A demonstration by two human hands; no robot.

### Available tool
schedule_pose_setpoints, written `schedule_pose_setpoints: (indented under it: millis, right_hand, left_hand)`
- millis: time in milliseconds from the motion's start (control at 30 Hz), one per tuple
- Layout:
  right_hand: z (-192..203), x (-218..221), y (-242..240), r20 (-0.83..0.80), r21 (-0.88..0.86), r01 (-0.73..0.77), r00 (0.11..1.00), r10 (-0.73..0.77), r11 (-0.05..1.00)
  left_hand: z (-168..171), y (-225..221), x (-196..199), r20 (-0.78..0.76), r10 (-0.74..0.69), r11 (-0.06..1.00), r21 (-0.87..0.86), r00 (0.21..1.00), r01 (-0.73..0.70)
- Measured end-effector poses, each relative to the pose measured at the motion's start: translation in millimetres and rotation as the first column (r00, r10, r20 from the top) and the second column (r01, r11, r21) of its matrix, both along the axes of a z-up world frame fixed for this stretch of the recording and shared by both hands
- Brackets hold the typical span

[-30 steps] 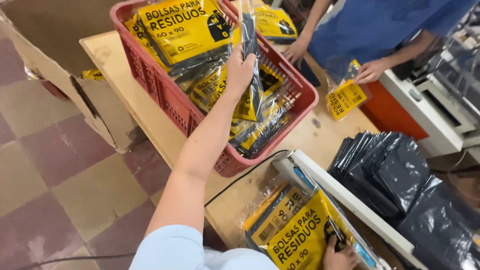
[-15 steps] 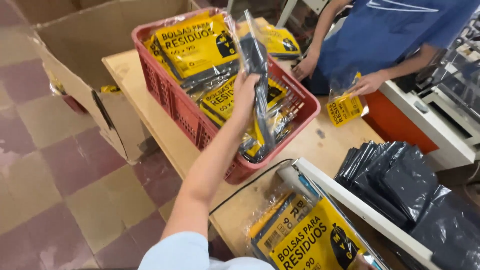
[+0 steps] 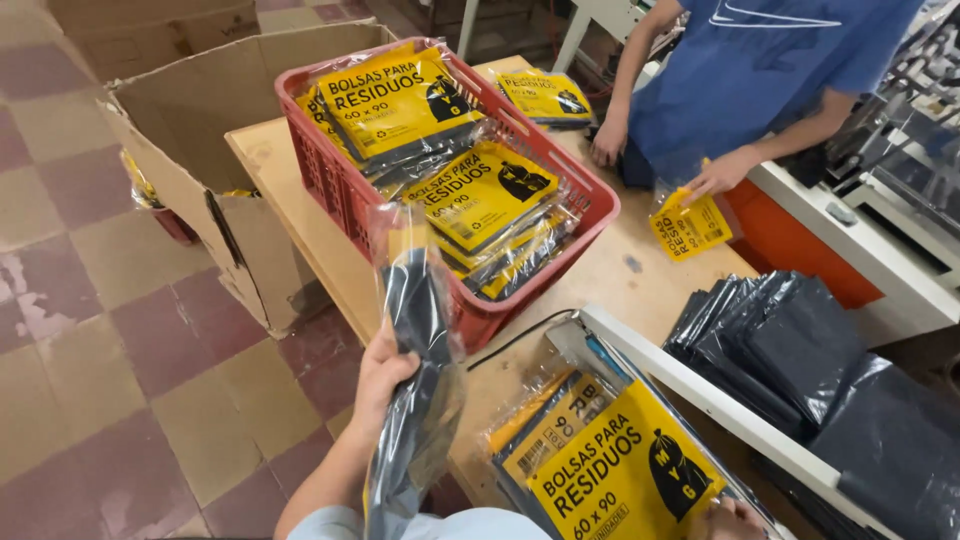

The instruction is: Sealing plastic bag packages using a heat sealer and packing them into a cardboard box

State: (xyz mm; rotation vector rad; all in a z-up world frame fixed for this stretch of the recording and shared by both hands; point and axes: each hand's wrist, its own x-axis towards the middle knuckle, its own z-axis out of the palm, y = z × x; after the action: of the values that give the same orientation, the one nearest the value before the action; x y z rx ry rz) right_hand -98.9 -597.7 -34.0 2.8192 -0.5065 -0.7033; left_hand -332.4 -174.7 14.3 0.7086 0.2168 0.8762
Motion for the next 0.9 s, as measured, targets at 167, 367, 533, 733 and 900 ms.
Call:
schedule_pose_setpoints:
  millis: [167,367,533,733,900]
  right_hand:
    - [-40,38,-27,0.267,0.461,0.311,0.845,-0.464,0.831]
    - [-50,20,-30,0.470,0.576,0.060,0.792,-0.390,0.815]
    - [-68,21,-41,0.526,0.636,-0.083,0.775,-0.351,0.768]
    - [-50,7,-34,0.519,0.661,-0.190,0.814,-0.259,0.726]
    - [-35,-23,-34,0.699,0.643,-0.448,0.674,-0.238,0.621]
  left_hand:
    - [-1,-26,-23,-0.076,-0.053,0.997,0.045,0.996,0.057]
    - [-5,-60,-17,-0.260,-0.005,0.999,-0.050,0.966,-0.009]
    - [24,-91,-15,-0.074,-0.121,0.985,0.115,0.990,0.129]
    - [22,-119,-9,-0.149,-0.141,0.983,0.093,0.979,0.156]
    - [20,-136,4,-0.080,-0.168,0.960,0.211,0.982,0.182]
